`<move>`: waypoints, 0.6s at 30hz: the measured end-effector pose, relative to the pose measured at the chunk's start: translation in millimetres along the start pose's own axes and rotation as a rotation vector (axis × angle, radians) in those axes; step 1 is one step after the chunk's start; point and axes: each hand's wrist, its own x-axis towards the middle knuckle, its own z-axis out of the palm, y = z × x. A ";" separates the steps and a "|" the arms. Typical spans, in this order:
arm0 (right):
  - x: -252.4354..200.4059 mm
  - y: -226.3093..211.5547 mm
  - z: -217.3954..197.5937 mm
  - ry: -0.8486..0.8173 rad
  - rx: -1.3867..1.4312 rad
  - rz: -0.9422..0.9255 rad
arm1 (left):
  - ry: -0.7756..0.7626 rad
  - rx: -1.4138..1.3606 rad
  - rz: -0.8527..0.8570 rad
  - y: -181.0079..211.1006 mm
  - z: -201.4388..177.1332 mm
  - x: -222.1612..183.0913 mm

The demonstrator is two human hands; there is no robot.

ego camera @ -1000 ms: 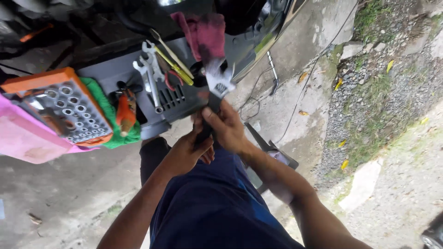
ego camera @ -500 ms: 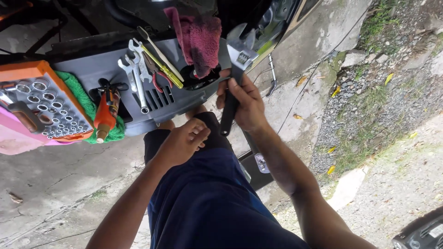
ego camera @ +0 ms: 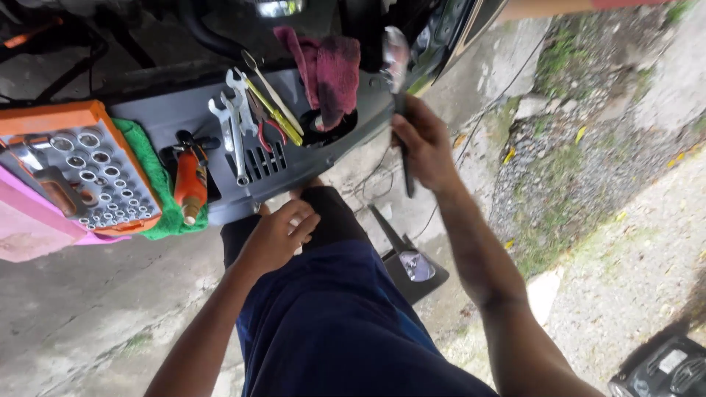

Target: Tightening the terminal connections on a car battery using an adjustable wrench.

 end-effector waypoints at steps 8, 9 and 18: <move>12.2 -75.4 -75.6 -0.038 -0.605 0.208 | 0.020 0.178 -0.280 -51.3 -42.5 -23.9; 26.0 -91.9 -71.5 -0.033 -0.608 0.207 | 0.016 0.178 -0.274 -48.8 -41.5 -21.4; 202.7 -122.7 -126.1 -0.023 -0.960 0.420 | 0.276 0.233 -0.208 -50.2 -7.5 36.8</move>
